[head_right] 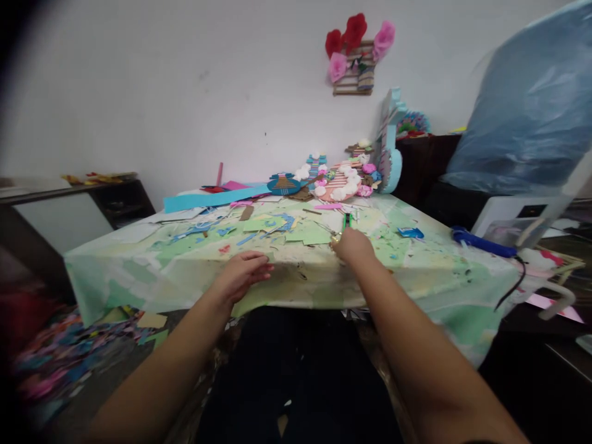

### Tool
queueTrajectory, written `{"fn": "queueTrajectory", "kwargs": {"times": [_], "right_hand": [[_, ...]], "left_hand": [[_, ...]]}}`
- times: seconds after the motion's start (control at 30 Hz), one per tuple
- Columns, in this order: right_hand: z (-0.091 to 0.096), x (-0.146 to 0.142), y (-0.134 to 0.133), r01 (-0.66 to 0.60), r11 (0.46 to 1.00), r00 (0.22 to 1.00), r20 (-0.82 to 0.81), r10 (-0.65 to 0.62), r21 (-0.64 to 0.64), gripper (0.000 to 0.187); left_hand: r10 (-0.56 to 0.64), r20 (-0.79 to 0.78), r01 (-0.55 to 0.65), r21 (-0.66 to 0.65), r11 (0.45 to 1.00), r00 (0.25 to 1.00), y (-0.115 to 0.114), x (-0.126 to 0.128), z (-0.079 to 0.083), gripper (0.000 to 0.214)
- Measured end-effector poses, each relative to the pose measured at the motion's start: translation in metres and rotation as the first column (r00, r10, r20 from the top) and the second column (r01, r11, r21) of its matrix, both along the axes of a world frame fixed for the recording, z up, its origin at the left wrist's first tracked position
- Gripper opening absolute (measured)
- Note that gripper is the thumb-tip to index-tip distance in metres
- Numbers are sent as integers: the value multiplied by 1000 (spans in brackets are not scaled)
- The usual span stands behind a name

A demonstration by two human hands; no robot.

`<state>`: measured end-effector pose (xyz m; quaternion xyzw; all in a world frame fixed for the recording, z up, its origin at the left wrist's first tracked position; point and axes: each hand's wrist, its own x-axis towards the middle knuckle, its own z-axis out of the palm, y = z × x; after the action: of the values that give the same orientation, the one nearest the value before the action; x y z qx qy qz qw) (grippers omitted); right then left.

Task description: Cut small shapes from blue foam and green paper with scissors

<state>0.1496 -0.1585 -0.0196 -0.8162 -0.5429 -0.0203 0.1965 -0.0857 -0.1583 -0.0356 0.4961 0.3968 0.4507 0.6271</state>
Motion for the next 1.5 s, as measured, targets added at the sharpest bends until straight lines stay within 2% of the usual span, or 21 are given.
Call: {"fn": "queueTrajectory", "kwargs": {"times": [0.1, 0.2, 0.3, 0.37, 0.4, 0.43, 0.47, 0.5, 0.53, 0.6, 0.7, 0.77, 0.9, 1.1, 1.3, 1.4, 1.5], "right_hand": [[10, 21, 31, -45, 993, 994, 90, 55, -106, 19], [14, 28, 44, -95, 984, 982, 149, 118, -151, 17], [9, 12, 28, -180, 980, 956, 217, 195, -89, 27], [3, -12, 4, -312, 950, 917, 262, 300, 7, 34], [0, -25, -11, -506, 853, 838, 312, 448, 132, 35], [-4, -39, -25, -651, 726, 746, 362, 559, 222, 33], [-7, -51, -39, -740, 613, 668, 415, 618, 278, 31], [-9, -61, -51, -791, 526, 611, 465, 641, 314, 29], [-11, -69, -61, -827, 471, 562, 502, 658, 307, 27], [-11, -76, -73, -884, 420, 458, 565, 686, 205, 24], [-8, -75, -79, -918, 390, 348, 609, 713, 69, 23], [-7, -74, -81, -927, 368, 330, 630, 703, 75, 22], [-11, -81, -87, -922, 336, 372, 667, 645, 189, 19], [-13, -93, -92, -895, 358, 442, 641, 627, 267, 17], [-12, -92, -93, -882, 326, 467, 543, 698, 339, 15], [-17, -92, -97, -865, 334, 492, 502, 711, 374, 18], [-23, -91, -100, -852, 356, 515, 483, 708, 385, 22]], "left_hand": [[33, -8, -33, -28, 999, 999, -2, -10, 1, 18], [37, -8, -37, -34, 999, 999, -4, -17, -1, 21], [38, 19, -38, -30, 999, 999, -8, -18, -3, 18], [16, 31, -15, -39, 999, 999, -14, -15, -5, 13], [-9, 33, 11, -45, 999, 999, -17, -14, -5, 12], [-41, 36, 43, -50, 998, 999, -21, -12, -5, 12], [-76, 46, 78, -56, 995, 996, -26, -10, -6, 13], [-108, 65, 112, -61, 992, 992, -30, -8, -6, 14], [-138, 94, 144, -69, 987, 986, -34, -7, -6, 14], [-184, 158, 200, -92, 976, 970, -41, -6, -5, 13], [-204, 229, 239, -140, 961, 952, -48, -5, -5, 12], [-210, 260, 258, -166, 952, 942, -50, -4, -4, 11], [-201, 297, 265, -196, 944, 933, -55, 0, -6, 9], [-176, 350, 240, -151, 959, 920, -61, 1, -6, 12], [-300, 387, 378, -141, 915, 872, -61, -4, -3, 7], [-388, 365, 464, -146, 874, 846, -60, -5, -3, 8], [-411, 306, 475, -172, 863, 858, -60, -4, -3, 8]]}}
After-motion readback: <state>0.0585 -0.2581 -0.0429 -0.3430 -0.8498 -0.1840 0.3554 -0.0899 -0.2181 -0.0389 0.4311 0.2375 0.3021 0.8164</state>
